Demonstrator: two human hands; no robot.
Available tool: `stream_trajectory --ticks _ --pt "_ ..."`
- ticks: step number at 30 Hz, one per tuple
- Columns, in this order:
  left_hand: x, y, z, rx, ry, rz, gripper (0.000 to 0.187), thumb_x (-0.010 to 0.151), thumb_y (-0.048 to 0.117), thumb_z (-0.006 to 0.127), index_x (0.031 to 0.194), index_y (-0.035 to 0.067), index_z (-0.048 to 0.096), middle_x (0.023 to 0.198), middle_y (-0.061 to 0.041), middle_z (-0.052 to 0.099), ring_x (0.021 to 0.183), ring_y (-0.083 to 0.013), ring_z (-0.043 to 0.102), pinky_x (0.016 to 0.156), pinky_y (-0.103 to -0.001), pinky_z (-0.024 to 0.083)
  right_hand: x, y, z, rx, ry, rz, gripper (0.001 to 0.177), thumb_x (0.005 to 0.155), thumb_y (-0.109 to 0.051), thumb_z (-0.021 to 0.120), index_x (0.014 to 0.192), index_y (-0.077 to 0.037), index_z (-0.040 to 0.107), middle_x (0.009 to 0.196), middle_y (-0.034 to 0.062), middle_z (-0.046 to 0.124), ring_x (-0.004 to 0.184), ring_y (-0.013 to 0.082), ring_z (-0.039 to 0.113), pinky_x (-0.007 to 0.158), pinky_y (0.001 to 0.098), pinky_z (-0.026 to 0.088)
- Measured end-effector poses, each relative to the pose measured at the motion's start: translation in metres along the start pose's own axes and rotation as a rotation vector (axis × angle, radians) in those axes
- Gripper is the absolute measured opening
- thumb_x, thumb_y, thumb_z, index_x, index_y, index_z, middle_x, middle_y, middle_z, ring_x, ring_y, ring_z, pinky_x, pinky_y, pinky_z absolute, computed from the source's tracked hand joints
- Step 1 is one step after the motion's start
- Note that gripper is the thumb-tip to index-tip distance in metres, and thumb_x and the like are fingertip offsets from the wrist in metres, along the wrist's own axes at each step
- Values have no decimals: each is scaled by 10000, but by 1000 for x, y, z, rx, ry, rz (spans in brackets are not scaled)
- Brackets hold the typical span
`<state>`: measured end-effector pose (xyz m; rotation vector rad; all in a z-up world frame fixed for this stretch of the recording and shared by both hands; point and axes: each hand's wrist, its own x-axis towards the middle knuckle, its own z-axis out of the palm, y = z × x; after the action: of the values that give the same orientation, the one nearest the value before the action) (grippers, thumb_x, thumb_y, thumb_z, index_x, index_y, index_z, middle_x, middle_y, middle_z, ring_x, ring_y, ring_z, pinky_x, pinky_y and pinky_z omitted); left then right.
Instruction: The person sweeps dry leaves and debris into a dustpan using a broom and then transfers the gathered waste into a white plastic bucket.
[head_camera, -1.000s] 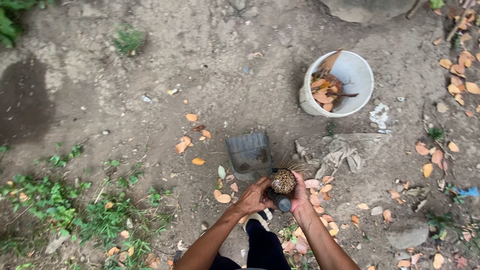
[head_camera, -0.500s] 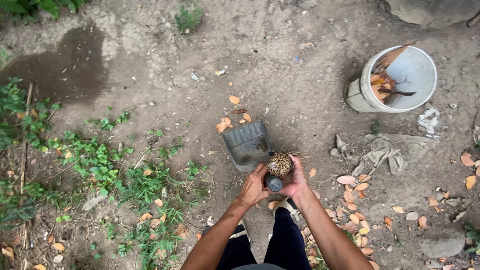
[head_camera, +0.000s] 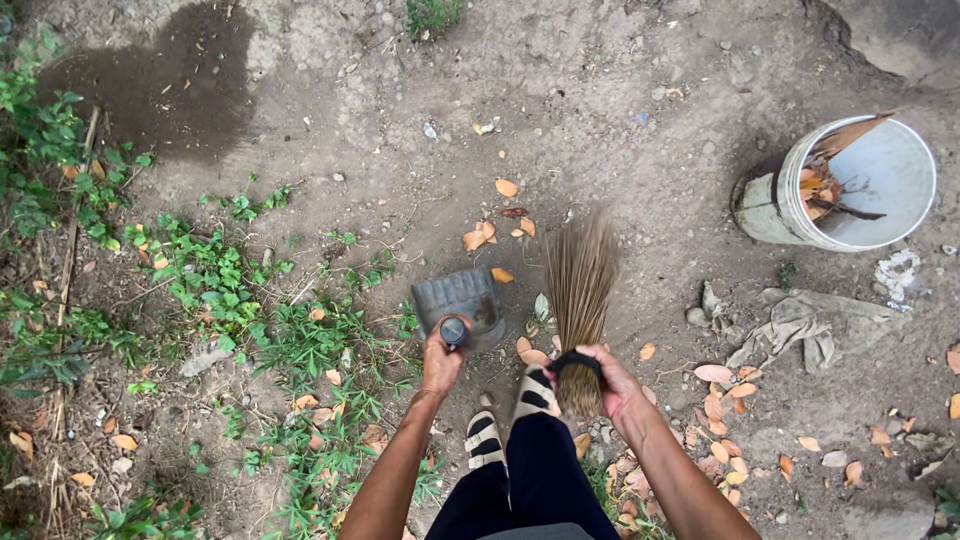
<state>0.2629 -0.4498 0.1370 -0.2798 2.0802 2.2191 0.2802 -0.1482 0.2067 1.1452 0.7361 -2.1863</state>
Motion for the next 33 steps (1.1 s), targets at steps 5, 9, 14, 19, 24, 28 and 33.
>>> stream_trajectory --ticks 5,9,14,19,24,28,33 --pt "15 -24 -21 189 -36 73 441 680 -165 555 1045 43 690 1017 -46 690 1007 -150 646 934 -260 488 6 -13 -21 -153 41 26 512 722 -271 766 1129 -27 575 964 229 710 858 401 741 747 533 612" --pt "35 -35 -26 349 -68 11 503 652 -178 580 1105 22 667 1047 -86 676 1029 -178 638 943 -261 467 17 -56 -24 -346 32 -10 571 709 -223 802 1188 -4 581 925 184 717 800 339 740 676 446 633" --pt "61 -74 -28 486 -38 -179 419 780 -104 619 1173 43 606 1106 -97 742 1032 -176 699 902 -232 523 40 -85 -5 -677 126 -48 787 648 -192 826 1344 21 530 986 251 703 830 408 678 768 561 550" --pt "79 -97 -20 -317 164 -698 352 891 -28 522 1218 17 643 1315 -123 663 1144 -206 688 901 -296 547 80 -133 45 -1210 232 -265 1088 594 -82 891 1496 -66 282 1267 170 640 1225 305 633 1143 435 433" --pt "79 -109 -18 527 -145 -308 310 764 -61 720 1004 136 733 1231 -53 699 1143 -201 674 1005 -272 504 133 -186 106 -1490 385 -187 1021 693 -23 730 1591 -93 248 1193 284 718 1062 442 723 932 513 637" --pt "85 -116 -21 688 -83 -107 377 668 -29 805 958 196 718 1216 -27 683 1156 -238 630 1007 -319 488 200 -205 122 -1898 429 -254 939 798 -131 794 1569 -123 257 1197 198 647 1060 327 703 912 414 595" --pt "83 -116 -21 650 21 -166 401 681 -41 769 1001 188 691 1138 -51 691 1079 -258 665 915 -344 539 222 -178 72 -2164 360 -130 722 779 -104 814 1414 -116 469 1167 142 702 1065 298 692 895 399 596"
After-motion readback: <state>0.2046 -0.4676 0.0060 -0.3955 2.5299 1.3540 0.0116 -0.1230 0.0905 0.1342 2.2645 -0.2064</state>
